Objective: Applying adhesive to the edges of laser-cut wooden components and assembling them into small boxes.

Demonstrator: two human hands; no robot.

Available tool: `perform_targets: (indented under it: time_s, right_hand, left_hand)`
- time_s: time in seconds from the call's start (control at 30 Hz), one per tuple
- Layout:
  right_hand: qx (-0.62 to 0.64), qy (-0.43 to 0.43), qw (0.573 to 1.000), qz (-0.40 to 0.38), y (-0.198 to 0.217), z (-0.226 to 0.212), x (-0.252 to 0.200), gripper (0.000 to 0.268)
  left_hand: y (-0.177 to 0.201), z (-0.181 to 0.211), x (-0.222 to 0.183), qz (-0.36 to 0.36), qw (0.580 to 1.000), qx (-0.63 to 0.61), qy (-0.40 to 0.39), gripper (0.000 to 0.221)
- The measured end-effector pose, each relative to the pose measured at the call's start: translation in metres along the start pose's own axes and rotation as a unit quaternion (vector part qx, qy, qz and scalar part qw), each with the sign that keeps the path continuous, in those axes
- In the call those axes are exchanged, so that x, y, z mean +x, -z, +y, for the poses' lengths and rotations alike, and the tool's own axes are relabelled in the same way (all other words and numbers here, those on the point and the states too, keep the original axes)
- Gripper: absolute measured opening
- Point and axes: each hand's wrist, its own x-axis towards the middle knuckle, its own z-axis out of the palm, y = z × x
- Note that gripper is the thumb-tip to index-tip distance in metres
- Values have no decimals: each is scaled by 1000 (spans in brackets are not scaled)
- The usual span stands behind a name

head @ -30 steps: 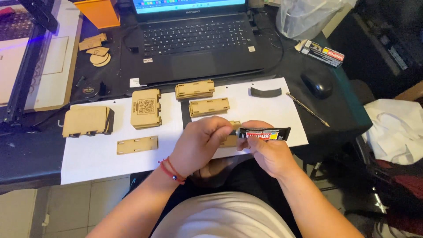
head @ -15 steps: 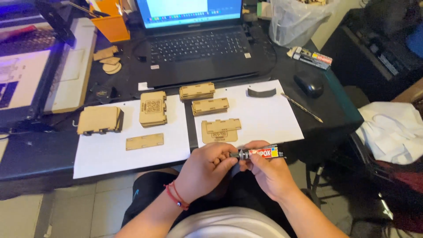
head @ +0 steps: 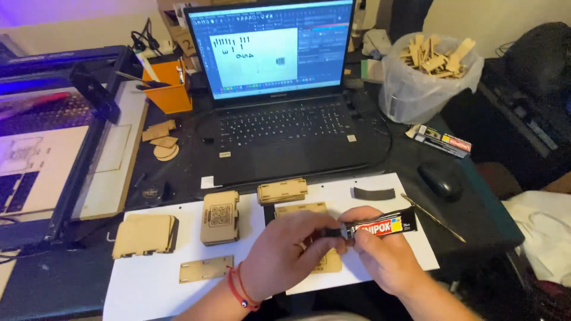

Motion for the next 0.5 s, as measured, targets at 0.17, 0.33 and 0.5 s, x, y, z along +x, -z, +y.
perform_targets:
  time_s: [0.17,0.33,0.5]
  right_hand:
    - [-6,60,997,-40,-4,-9,-10,33]
    - [3,62,997,-49,-13,-5,-38,34]
    - [56,15,996,69,-1,24,-77,26]
  left_hand:
    - [1,17,-1,-23,999,0,-31,14]
    - [-21,9,-22,-29,999,29,11,16]
    - [-58,1,-55,-5,998,49,23,18]
